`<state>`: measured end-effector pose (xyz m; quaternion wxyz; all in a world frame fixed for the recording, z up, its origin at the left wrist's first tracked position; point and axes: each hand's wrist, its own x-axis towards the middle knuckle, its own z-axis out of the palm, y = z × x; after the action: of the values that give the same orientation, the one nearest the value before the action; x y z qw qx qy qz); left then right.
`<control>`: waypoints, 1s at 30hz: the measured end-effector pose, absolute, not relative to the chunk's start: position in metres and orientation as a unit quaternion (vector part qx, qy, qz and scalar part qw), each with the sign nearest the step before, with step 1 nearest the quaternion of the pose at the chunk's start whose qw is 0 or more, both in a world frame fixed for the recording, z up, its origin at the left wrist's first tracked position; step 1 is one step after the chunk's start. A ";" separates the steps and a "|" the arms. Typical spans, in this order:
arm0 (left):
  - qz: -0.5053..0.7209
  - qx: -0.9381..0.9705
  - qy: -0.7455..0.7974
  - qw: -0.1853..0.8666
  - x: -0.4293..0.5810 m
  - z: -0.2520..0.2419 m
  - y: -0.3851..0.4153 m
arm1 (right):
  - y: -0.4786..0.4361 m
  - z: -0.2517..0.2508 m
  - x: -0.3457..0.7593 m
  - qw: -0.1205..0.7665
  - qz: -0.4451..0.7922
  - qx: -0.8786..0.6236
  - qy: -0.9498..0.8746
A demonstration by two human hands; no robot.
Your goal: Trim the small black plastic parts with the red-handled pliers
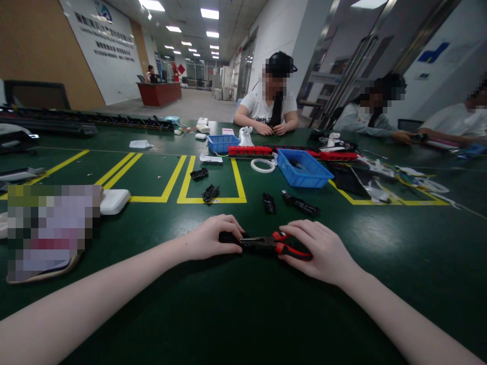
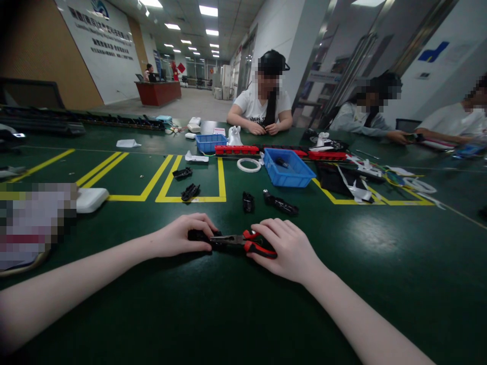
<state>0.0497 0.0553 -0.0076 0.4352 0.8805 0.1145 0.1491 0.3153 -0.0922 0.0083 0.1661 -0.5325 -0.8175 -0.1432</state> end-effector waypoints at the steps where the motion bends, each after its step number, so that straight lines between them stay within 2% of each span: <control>1: 0.149 0.880 0.115 0.436 0.050 -0.007 0.055 | -0.092 0.009 0.315 0.168 -0.166 -0.525 -0.818; 8: 0.147 0.880 0.118 0.435 0.049 -0.006 0.054 | -0.093 0.016 0.315 0.190 -0.258 -0.496 -0.807; 30: 0.143 0.884 0.116 0.429 0.049 -0.005 0.053 | -0.091 0.010 0.315 0.184 -0.206 -0.507 -0.817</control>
<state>0.0490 0.0531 -0.0048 0.4287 0.8845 0.1155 0.1432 0.3153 -0.0914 0.0101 0.1838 -0.5068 -0.8167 -0.2056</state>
